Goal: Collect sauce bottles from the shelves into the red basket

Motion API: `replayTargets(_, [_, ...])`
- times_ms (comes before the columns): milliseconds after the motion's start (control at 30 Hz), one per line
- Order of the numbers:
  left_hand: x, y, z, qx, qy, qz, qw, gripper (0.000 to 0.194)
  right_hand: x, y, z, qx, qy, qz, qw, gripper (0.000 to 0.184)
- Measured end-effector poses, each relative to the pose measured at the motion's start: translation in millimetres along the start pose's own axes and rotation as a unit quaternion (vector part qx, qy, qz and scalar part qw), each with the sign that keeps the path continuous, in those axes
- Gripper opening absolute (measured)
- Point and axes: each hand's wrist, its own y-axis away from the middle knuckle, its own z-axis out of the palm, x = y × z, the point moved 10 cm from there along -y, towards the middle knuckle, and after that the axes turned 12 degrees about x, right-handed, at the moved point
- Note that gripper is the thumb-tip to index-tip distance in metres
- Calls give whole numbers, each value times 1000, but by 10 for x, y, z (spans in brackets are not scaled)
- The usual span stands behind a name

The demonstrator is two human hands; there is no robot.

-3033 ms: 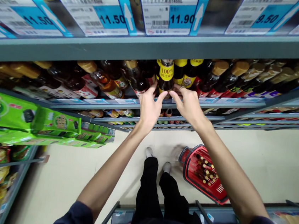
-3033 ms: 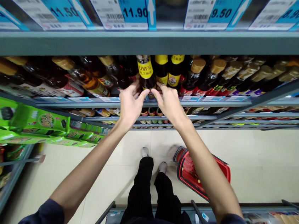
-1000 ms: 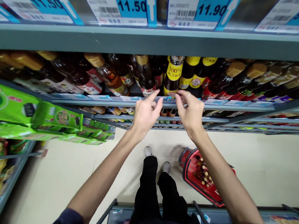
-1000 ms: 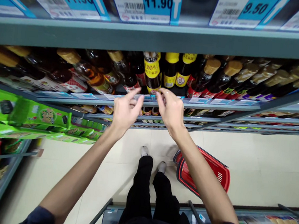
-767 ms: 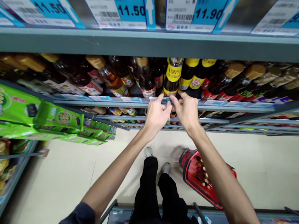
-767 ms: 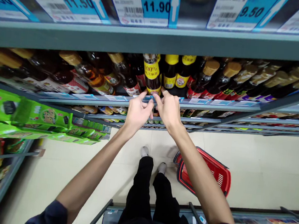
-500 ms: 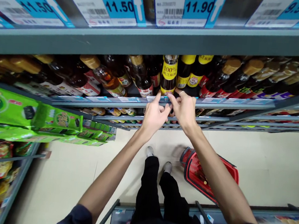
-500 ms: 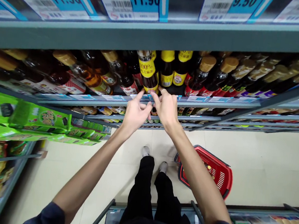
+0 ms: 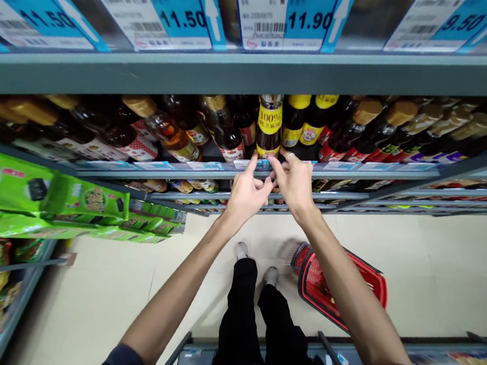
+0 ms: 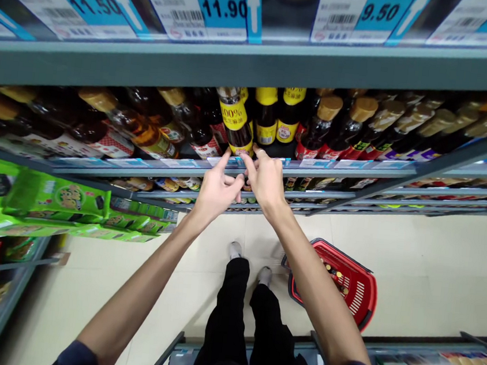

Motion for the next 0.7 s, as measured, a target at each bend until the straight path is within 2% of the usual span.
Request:
replayTargets(267, [-43,-14,0,2,-12,-5,1000,81,26,-3,-2,9,1,0,1000,53])
replayTargets(400, [114,122,-106,31,7,3,999,80,3,47,-68,29,-8,-9,1000,58])
replayTargets(500, [223,318,-280,84,44,4,996,65,1,121,-216,59,-20,-14,998,52])
replayTargets(567, [163,447,-349,114,71,-23,991,57,54,161,-395,101,-22,-10,995,47])
replayTargets(633, [35,511,-317,121,80,-49,988,51,142,170,-577,138,-15,-5,990,45])
replayTargets(700, [-42,463,-193,107,54,-37,992,45,205,131,-675,136,6,-16,991,43])
